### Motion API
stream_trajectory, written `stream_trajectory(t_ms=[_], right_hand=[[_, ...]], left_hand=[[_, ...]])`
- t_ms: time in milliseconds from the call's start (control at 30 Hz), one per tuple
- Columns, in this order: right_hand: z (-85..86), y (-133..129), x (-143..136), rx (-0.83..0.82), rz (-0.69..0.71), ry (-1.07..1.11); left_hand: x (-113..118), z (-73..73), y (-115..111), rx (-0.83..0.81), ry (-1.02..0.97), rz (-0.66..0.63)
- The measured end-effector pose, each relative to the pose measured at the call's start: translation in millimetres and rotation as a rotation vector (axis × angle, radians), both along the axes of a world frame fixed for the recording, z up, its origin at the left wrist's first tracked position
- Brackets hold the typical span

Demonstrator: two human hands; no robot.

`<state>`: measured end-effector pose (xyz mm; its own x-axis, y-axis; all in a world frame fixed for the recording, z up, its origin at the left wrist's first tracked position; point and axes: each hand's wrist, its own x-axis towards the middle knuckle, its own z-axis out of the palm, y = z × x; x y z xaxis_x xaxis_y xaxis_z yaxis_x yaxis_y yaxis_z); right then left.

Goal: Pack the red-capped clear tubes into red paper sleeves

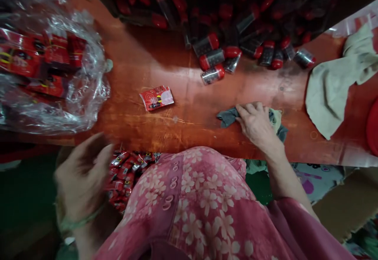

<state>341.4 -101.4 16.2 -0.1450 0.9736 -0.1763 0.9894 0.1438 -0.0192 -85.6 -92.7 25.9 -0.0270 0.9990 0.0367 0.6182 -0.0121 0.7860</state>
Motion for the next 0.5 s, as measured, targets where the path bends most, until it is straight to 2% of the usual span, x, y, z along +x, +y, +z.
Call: stream_trajectory(t_ms=[33,133,200,267,333,400,500], right_hand=[[-5.9,-0.8,-2.3,0.028,0.002,-0.020],[-16.4,-3.0,-5.0,0.112,0.027,0.002],[-19.5,-4.5,-3.0,0.179,0.053,0.044],[-21.8,-5.5,0.8,0.249,0.071,0.075],[-23.4,-5.8,5.4,0.298,0.081,0.094],[-22.8,-5.0,11.3,0.294,0.063,0.110],[-13.8,0.7,23.7,0.120,-0.004,0.233]], left_hand=[[30.0,-7.5,15.1,0.008,-0.006,-0.119],[128.5,-24.9,52.1,0.065,0.040,-0.640],[186.9,-32.0,64.2,0.113,0.193,-0.838],[228.5,-38.5,66.5,0.177,0.382,-0.939],[251.1,-46.1,64.7,0.269,0.486,-0.969],[259.4,-53.9,64.7,0.310,0.509,-0.997],[262.2,-62.4,72.0,0.263,0.475,-1.070]])
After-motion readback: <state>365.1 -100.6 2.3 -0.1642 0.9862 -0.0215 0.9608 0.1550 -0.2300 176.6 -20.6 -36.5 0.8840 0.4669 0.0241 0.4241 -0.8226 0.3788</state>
